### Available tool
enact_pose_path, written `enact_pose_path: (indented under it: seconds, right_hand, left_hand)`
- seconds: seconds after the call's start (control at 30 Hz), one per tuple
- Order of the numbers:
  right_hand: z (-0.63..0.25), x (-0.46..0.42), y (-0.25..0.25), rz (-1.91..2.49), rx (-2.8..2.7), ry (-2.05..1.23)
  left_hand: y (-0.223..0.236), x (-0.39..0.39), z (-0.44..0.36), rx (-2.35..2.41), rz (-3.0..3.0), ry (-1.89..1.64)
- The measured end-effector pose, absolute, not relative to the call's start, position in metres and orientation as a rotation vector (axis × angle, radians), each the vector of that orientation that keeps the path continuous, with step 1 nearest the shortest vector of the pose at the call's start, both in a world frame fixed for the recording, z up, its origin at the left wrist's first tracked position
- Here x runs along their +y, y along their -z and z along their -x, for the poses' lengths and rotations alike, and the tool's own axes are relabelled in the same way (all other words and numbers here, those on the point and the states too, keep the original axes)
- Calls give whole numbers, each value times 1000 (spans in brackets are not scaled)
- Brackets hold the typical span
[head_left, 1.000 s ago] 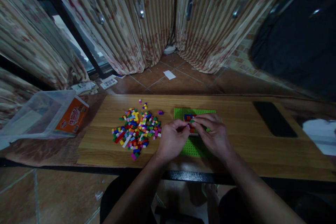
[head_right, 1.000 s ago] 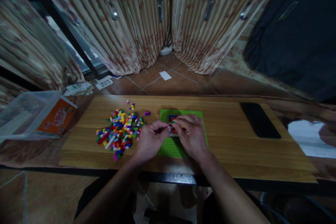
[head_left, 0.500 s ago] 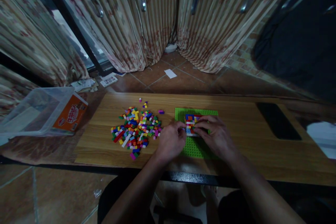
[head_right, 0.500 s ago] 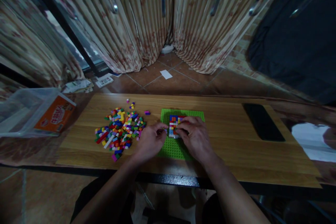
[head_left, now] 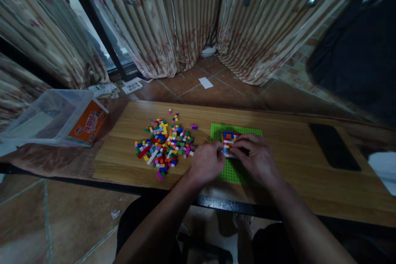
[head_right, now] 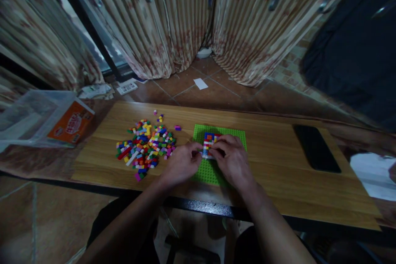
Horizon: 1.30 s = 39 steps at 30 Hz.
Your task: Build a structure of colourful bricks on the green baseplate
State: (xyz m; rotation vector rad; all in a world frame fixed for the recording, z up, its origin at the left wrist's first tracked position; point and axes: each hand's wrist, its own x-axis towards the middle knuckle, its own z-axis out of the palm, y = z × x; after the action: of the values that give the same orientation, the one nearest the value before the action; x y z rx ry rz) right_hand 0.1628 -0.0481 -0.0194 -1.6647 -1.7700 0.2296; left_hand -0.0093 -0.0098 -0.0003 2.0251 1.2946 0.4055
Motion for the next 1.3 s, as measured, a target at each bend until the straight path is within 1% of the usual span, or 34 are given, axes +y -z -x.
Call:
enact_pose_path:
  seconds: [0.9, 1.17, 1.3]
  right_hand:
    - [-167, -38, 26, 1749, -1611, -322]
    - [-163, -39, 24, 1727, -1664, -242]
    - [-163, -40, 19, 1719, -1666, -288]
  left_hand:
    - [2, -11, 8, 1277, -2066, -400]
    - [5, -10, 9, 1272, -2085, -402]
    - [4, -9, 10, 1272, -2085, -391]
